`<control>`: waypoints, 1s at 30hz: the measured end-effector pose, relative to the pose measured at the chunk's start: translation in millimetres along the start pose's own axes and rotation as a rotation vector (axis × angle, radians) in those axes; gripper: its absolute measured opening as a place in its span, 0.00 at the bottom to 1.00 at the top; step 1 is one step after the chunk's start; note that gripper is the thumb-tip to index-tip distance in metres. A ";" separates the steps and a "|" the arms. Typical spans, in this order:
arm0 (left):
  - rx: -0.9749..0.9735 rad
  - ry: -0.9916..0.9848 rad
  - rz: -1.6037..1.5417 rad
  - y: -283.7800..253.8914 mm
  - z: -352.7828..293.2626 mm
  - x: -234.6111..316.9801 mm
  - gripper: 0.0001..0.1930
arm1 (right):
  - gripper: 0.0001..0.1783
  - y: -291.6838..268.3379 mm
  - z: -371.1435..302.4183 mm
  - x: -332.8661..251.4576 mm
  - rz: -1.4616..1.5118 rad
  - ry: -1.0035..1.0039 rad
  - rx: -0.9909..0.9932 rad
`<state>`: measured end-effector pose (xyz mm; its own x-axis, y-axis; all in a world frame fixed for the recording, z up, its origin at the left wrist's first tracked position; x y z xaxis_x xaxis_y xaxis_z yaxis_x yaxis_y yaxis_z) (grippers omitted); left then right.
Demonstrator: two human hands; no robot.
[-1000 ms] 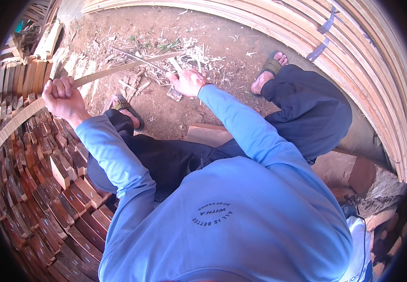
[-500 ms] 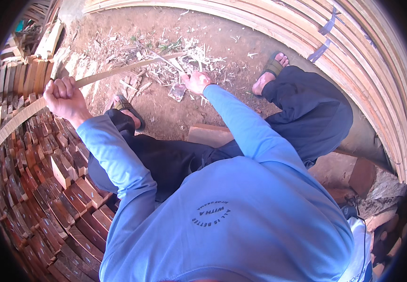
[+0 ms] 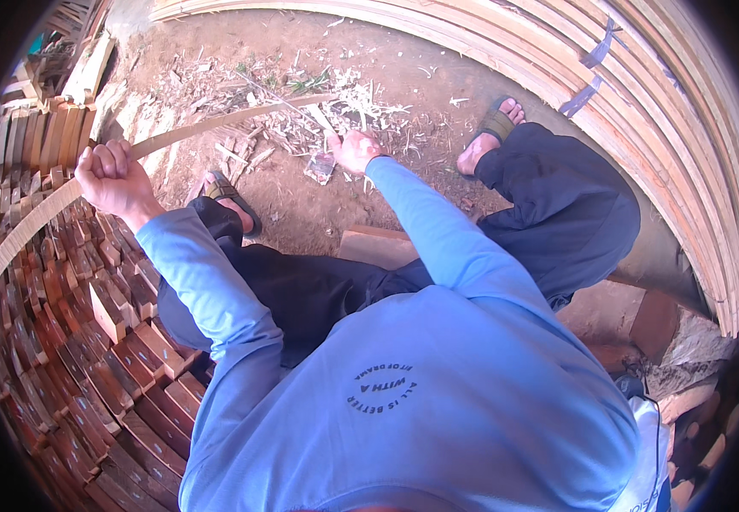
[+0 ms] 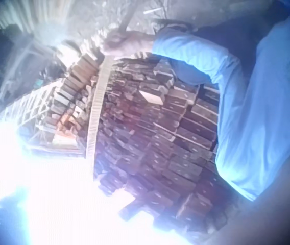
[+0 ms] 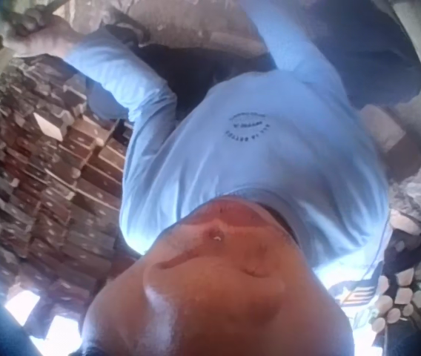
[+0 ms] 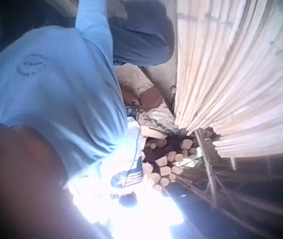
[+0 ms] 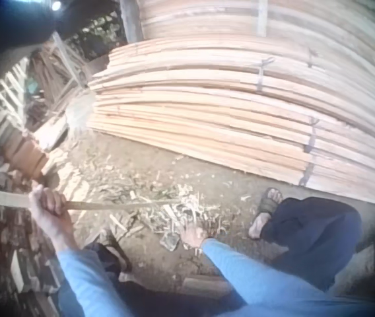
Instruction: The person uses a long blade to shave thin strips of wood from a piece of lumber while sitting on the ground.
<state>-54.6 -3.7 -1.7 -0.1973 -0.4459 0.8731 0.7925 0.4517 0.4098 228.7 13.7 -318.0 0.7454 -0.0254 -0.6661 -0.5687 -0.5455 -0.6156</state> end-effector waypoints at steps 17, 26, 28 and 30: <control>-0.055 0.006 0.010 0.6 -11.6 3.2 0.22 | 0.40 -31.5 -21.6 -37.1 0.098 0.086 -0.206; -0.082 -0.038 -0.009 5.5 -11.7 3.9 0.22 | 0.38 -19.6 -22.4 -46.4 0.005 -0.114 -0.072; -0.081 -0.040 -0.008 5.0 -11.1 0.4 0.22 | 0.38 -14.2 -9.3 -13.5 -0.005 0.045 -0.095; -0.097 -0.033 0.001 7.0 -10.6 1.4 0.22 | 0.38 -19.5 -0.3 9.8 0.017 0.180 -0.102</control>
<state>-43.2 -9.4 -0.3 -0.2140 -0.4190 0.8824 0.8445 0.3746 0.3827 247.2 23.8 -312.4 0.7915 -0.1793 -0.5843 -0.5502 -0.6254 -0.5534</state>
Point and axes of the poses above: each hand's wrist, its own z-axis towards the middle knuckle, its own y-axis out of the palm, x = y × z, the point moved 5 cm from there along z, towards the middle knuckle, and after that the axes turned 4 degrees about -y, right-handed, at the moved point
